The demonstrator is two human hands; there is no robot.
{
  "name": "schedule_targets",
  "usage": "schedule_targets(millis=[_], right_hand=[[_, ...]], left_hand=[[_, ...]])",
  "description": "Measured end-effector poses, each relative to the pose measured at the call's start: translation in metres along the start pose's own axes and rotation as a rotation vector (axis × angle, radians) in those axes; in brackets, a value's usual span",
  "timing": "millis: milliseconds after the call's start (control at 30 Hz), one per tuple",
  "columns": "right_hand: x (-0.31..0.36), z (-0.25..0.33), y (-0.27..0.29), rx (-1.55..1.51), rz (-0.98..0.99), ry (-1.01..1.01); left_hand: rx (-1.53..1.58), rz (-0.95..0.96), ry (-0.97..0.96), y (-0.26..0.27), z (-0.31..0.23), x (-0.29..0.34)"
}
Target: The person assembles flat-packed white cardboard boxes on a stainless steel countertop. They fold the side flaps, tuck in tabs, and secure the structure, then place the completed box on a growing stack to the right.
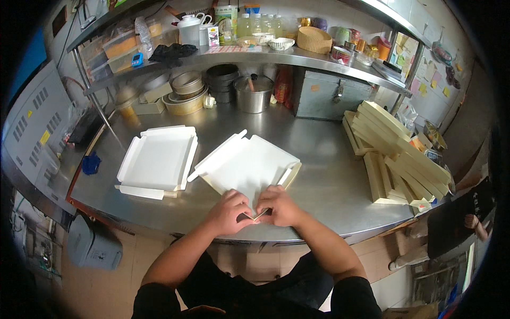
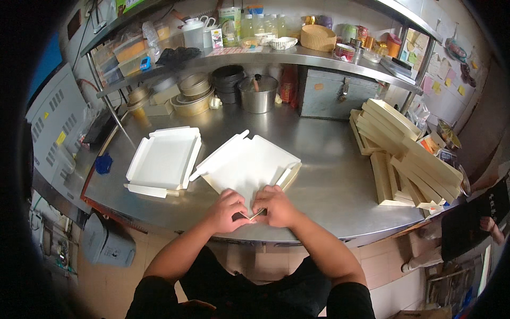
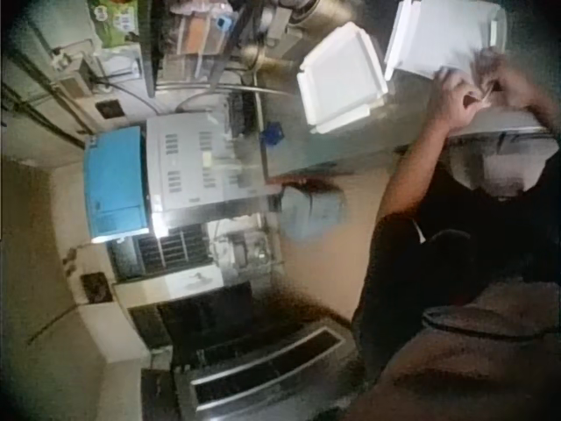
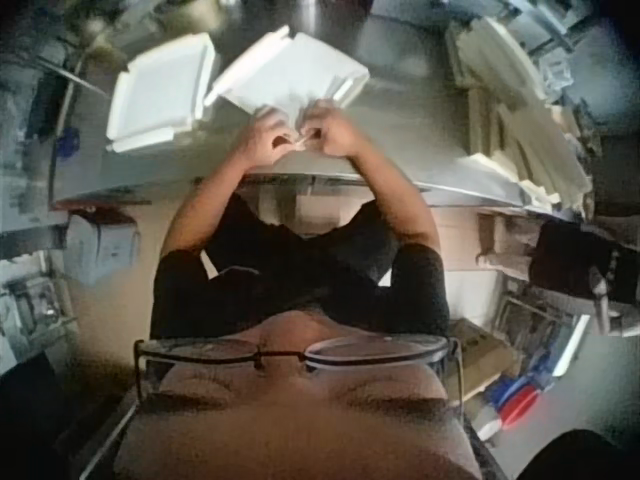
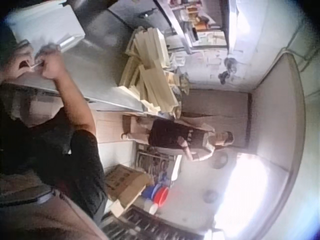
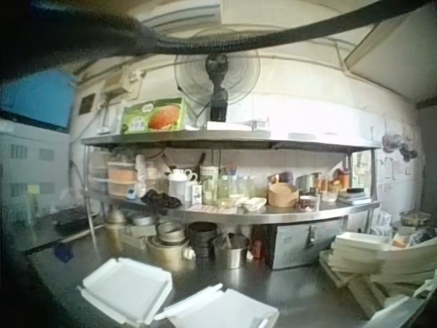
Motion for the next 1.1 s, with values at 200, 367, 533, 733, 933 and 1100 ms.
schedule_targets(millis=[200, 367, 533, 733, 933, 1100], right_hand=[[-0.001, 0.003, 0.000, -0.138, -0.065, 0.003], [0.000, -0.020, 0.013, 0.152, -0.148, -0.310], [0.011, -0.035, 0.007, 0.418, -0.139, -0.455], [0.001, -0.010, -0.002, 0.386, -0.256, -0.400], [0.001, -0.016, -0.011, 0.245, -0.278, -0.283], [0.005, -0.002, 0.006, 0.254, -0.320, -0.215]], left_hand=[[-0.017, 0.082, 0.037, 0.008, -0.008, -0.012], [-0.040, 0.035, 0.078, 0.010, 0.025, 0.000], [-0.508, 0.057, 0.173, 0.018, 0.035, -0.033], [-0.303, 0.074, 0.217, -0.003, 0.040, -0.060], [-0.198, -0.061, 0.134, -0.018, 0.028, -0.050], [-0.142, -0.155, 0.247, -0.007, 0.046, -0.039]])
Point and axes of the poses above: each hand's wrist, its own x-axis away from the middle knuckle, its own y-axis out of the back of the hand, z = x × y, the point moved 3 cm from there along -x, towards the middle knuckle, and after that the axes turned 5 degrees about z, right-handed, at the moved point
